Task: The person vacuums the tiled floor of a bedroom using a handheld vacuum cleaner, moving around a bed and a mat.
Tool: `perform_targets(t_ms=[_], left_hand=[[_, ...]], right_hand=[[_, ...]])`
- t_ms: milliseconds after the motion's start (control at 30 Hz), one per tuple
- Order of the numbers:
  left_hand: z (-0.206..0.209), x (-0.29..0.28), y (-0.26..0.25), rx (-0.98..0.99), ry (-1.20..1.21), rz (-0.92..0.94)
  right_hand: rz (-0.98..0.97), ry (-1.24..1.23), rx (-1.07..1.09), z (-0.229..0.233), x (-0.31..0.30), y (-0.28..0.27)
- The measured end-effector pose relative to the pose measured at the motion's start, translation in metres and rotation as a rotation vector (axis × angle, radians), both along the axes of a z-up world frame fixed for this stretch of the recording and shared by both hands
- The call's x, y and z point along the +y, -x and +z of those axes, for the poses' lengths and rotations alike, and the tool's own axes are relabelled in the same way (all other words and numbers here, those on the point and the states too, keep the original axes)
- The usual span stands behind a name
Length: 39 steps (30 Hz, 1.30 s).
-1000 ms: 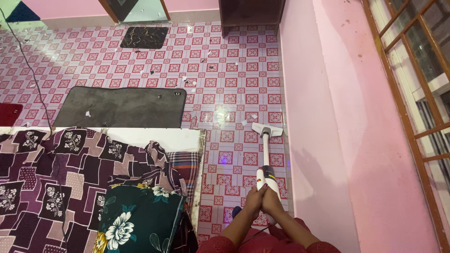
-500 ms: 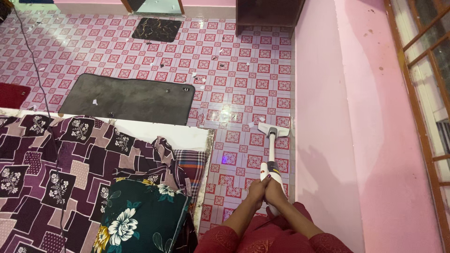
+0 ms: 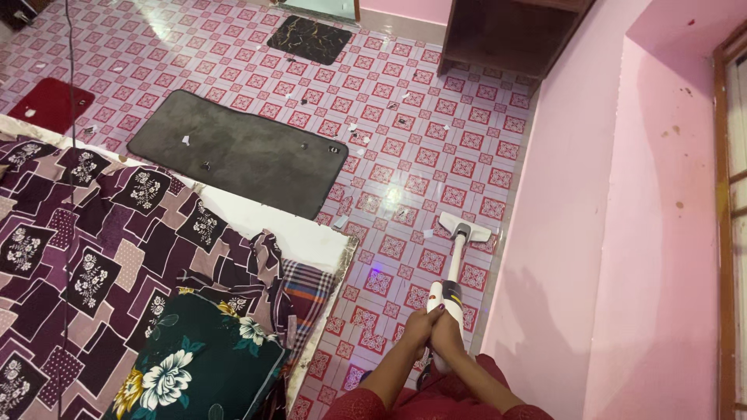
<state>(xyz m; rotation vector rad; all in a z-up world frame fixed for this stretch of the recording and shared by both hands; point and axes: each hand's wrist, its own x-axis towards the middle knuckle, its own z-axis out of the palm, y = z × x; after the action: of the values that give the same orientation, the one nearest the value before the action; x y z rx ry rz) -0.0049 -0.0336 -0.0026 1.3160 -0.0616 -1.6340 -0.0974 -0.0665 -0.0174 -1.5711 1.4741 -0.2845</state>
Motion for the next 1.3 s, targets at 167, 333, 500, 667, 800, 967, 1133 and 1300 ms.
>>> perform_targets(t_ms=[167,333,500,667,800,967,1133,1300], left_hand=[[-0.015,-0.036,-0.002,-0.029,-0.002,0.067],[-0.020,-0.063,-0.013,-0.032,0.024,0.080],[-0.018,-0.087,-0.028,-0.166,0.010,-0.023],[-0.028,-0.061,-0.028,-0.260,0.024,-0.064],[-0.036,-0.012,-0.030,-0.221,0.036,-0.061],[-0.036,0.040,-0.034,-0.228,0.026,-0.116],[-0.032,0.094,-0.038,-0.349,0.161,-0.287],[-0.014,0.155,-0.024,-0.439,0.083,-0.396]], right_hand=[[-0.011,-0.097,-0.041,0.006,-0.038,-0.007],[0.068,-0.100,-0.043,0.016,-0.065,-0.020],[0.106,0.132,-0.047,0.014,-0.084,-0.031],[0.133,-0.072,-0.022,0.030,-0.055,-0.030],[0.125,-0.096,-0.054,0.029,-0.008,-0.034],[0.188,0.088,0.204,0.012,0.045,-0.040],[-0.059,-0.078,-0.003,0.002,0.110,-0.032],[-0.072,-0.037,0.053,0.029,0.172,-0.018]])
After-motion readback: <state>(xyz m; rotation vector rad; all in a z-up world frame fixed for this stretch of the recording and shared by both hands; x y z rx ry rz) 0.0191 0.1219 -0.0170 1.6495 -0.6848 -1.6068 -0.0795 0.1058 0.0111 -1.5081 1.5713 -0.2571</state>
